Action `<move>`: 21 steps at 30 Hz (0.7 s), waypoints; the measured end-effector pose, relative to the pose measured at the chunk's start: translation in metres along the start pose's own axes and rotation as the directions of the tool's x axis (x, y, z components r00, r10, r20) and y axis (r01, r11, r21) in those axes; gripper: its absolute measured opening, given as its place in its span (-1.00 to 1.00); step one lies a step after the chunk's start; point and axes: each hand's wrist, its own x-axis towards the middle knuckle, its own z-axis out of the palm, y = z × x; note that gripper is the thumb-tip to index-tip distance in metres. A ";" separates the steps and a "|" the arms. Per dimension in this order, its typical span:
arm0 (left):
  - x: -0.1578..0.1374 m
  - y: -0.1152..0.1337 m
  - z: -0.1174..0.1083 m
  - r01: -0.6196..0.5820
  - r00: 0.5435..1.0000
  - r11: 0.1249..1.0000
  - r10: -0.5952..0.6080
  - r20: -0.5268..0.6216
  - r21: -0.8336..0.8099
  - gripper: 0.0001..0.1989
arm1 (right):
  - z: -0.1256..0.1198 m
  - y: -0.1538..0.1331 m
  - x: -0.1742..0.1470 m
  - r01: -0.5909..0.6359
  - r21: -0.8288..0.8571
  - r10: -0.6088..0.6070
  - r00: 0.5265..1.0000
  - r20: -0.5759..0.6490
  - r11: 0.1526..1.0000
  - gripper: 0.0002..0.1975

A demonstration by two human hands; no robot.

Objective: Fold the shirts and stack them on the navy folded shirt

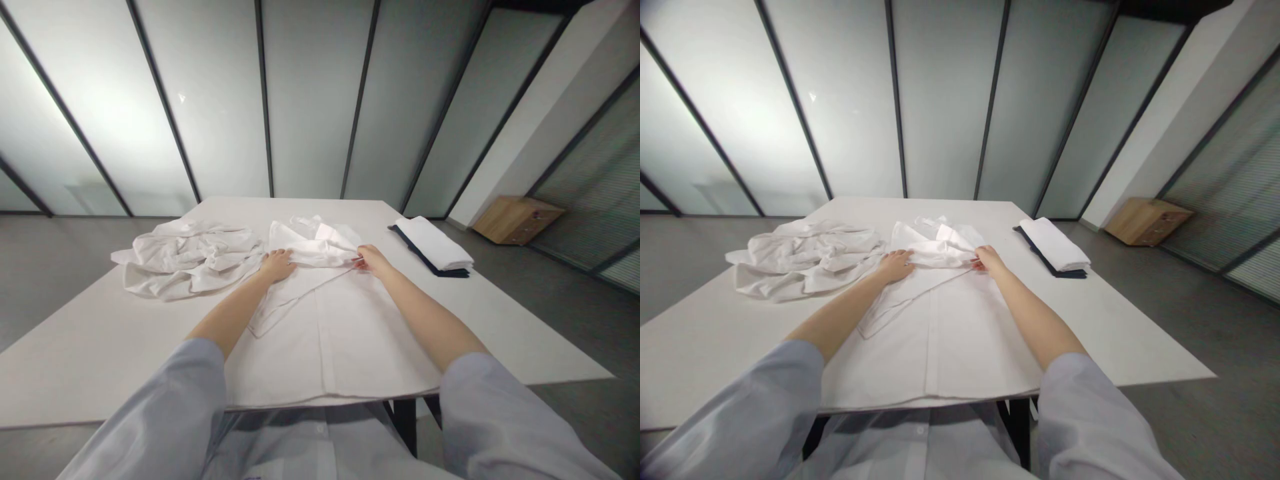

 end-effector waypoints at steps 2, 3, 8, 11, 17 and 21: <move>0.002 -0.008 0.001 -0.030 0.999 1.000 0.030 0.012 0.001 -0.47 | -0.002 0.002 0.001 -0.006 -0.003 0.006 1.000 0.024 1.000 -0.94; 0.003 -0.012 0.002 -0.049 0.999 0.999 0.049 0.010 -0.003 -0.48 | -0.002 0.001 0.003 0.007 0.034 -0.008 1.000 0.025 0.999 -0.93; 0.003 -0.026 0.005 -0.114 0.992 0.992 0.112 -0.051 -0.049 -0.51 | 0.010 -0.003 0.017 0.098 0.280 -0.095 0.995 -0.025 0.955 -0.92; 0.002 -0.027 0.007 -0.118 0.990 0.991 0.113 -0.081 -0.065 -0.51 | 0.023 -0.002 0.021 0.089 0.230 -0.093 0.996 0.003 0.969 -0.97; 0.003 -0.028 0.009 -0.125 0.988 0.988 0.115 -0.101 -0.091 -0.53 | 0.045 -0.003 0.011 0.269 -0.041 -0.258 0.948 0.187 0.962 -0.52; 0.002 -0.027 0.008 -0.127 0.988 0.988 0.118 -0.100 -0.089 -0.53 | 0.063 -0.011 0.002 0.431 -0.184 -0.341 0.860 0.380 0.883 -0.37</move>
